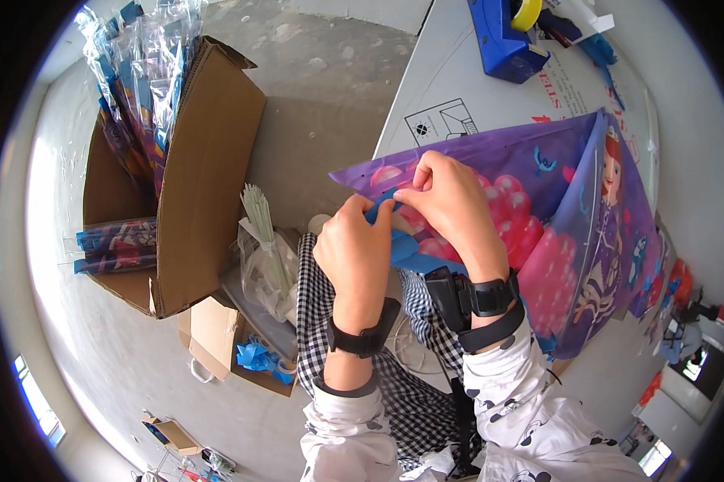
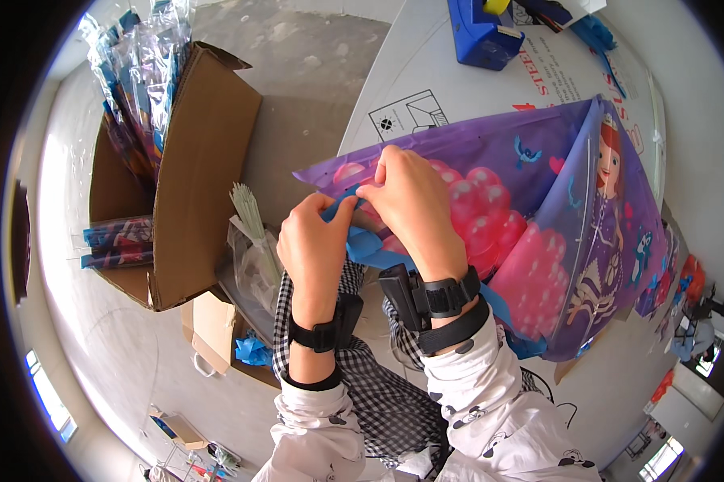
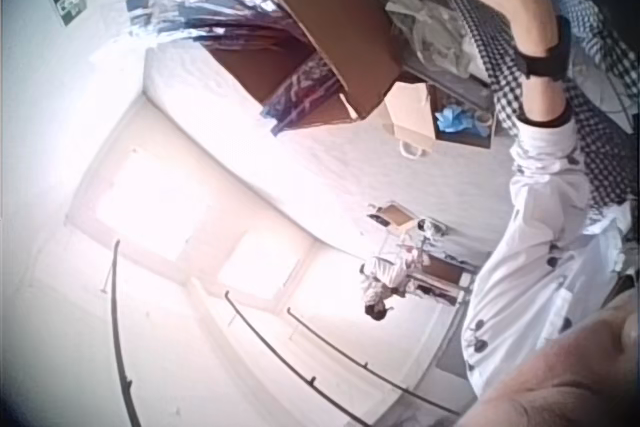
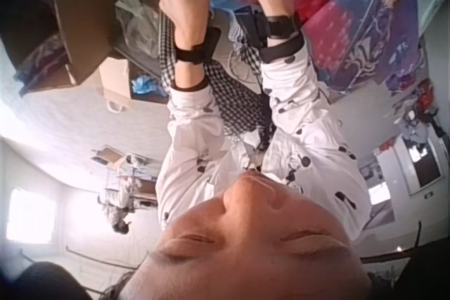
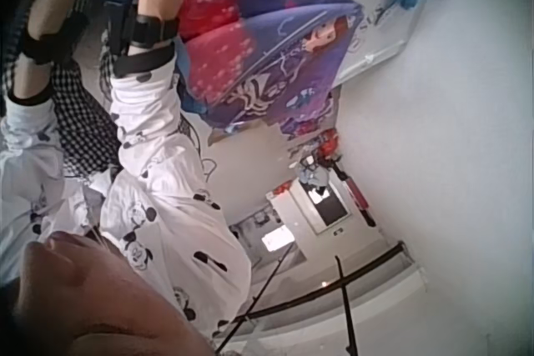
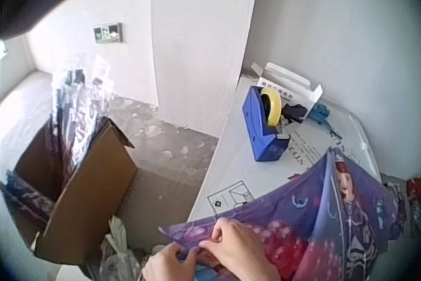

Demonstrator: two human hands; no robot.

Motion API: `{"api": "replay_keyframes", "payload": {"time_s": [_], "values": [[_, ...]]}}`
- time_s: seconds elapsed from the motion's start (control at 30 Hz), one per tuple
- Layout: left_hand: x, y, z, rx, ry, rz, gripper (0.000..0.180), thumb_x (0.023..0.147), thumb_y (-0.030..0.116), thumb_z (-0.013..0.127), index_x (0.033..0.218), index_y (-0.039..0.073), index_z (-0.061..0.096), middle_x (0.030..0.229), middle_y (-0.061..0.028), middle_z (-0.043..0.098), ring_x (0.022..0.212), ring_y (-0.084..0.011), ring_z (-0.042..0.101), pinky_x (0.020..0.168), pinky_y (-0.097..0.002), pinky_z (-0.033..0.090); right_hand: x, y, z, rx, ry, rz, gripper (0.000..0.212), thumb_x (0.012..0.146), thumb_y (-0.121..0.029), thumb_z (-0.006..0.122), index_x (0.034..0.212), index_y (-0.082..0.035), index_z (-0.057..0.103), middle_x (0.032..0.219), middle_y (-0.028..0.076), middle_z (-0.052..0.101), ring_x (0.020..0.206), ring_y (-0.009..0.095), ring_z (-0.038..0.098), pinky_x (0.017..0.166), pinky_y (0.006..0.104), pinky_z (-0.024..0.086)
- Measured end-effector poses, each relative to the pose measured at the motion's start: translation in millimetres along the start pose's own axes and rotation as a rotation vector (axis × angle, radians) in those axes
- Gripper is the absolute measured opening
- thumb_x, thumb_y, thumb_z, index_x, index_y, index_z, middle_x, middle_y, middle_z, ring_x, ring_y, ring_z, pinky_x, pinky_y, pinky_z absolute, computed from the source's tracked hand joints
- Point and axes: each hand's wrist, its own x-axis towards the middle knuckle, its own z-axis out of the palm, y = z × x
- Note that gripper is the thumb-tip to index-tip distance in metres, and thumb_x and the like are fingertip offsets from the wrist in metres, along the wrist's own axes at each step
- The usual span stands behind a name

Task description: Attaching blue ribbons to a character-themed kite in a workshop environment.

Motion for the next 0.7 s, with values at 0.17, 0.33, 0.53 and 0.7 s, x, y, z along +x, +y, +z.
{"api": "replay_keyframes", "payload": {"time_s": [0.17, 0.33, 0.53, 0.7], "values": [[0.2, 3.4, -2.0, 0.0, -0.008, 0.008, 0.03, 0.081, 0.035, 0.074, 0.078, 0.006, 0.067, 0.065, -0.0157, 0.065, 0.063, -0.0363, 0.065, 0.057, -0.0429, 0.05, 0.2, 0.3, 0.7, 0.008, 0.012, -0.006, 0.03, 0.072, -0.016, 0.08, 0.076, -0.002, 0.054, 0.078, 0.013, 0.062, 0.078, 0.034, 0.061, 0.065, 0.0434, 0.047], [0.4, 2.9, -1.7, -0.008, -0.013, -0.003, 0.03, 0.081, 0.035, 0.074, 0.078, 0.006, 0.067, 0.065, -0.0159, 0.065, 0.064, -0.0364, 0.065, 0.057, -0.043, 0.05, 0.2, 0.7, 0.9, 0.01, 0.017, -0.01, 0.03, 0.072, -0.016, 0.08, 0.076, -0.002, 0.054, 0.078, 0.013, 0.062, 0.078, 0.034, 0.061, 0.065, 0.0433, 0.046], [1.5, 3.5, -0.6, 0.011, -0.025, -0.017, 0.03, 0.081, 0.035, 0.073, 0.079, 0.006, 0.068, 0.068, -0.0157, 0.067, 0.065, -0.036, 0.066, 0.058, -0.0429, 0.05, 0.9, 1.5, 1.3, 0.02, 0.011, 0.007, 0.03, 0.072, -0.016, 0.08, 0.075, -0.002, 0.054, 0.077, 0.013, 0.062, 0.077, 0.034, 0.061, 0.065, 0.0434, 0.046], [2.6, 4.5, -2.0, 0.015, -0.021, -0.017, 0.03, 0.079, 0.036, 0.075, 0.079, 0.006, 0.069, 0.07, -0.0149, 0.068, 0.068, -0.0352, 0.067, 0.059, -0.0422, 0.051, 0.7, 0.9, 0.5, -0.009, 0.021, -0.025, 0.028, 0.073, -0.015, 0.08, 0.078, -0.002, 0.055, 0.076, 0.013, 0.061, 0.074, 0.032, 0.061, 0.064, 0.0413, 0.047]]}}
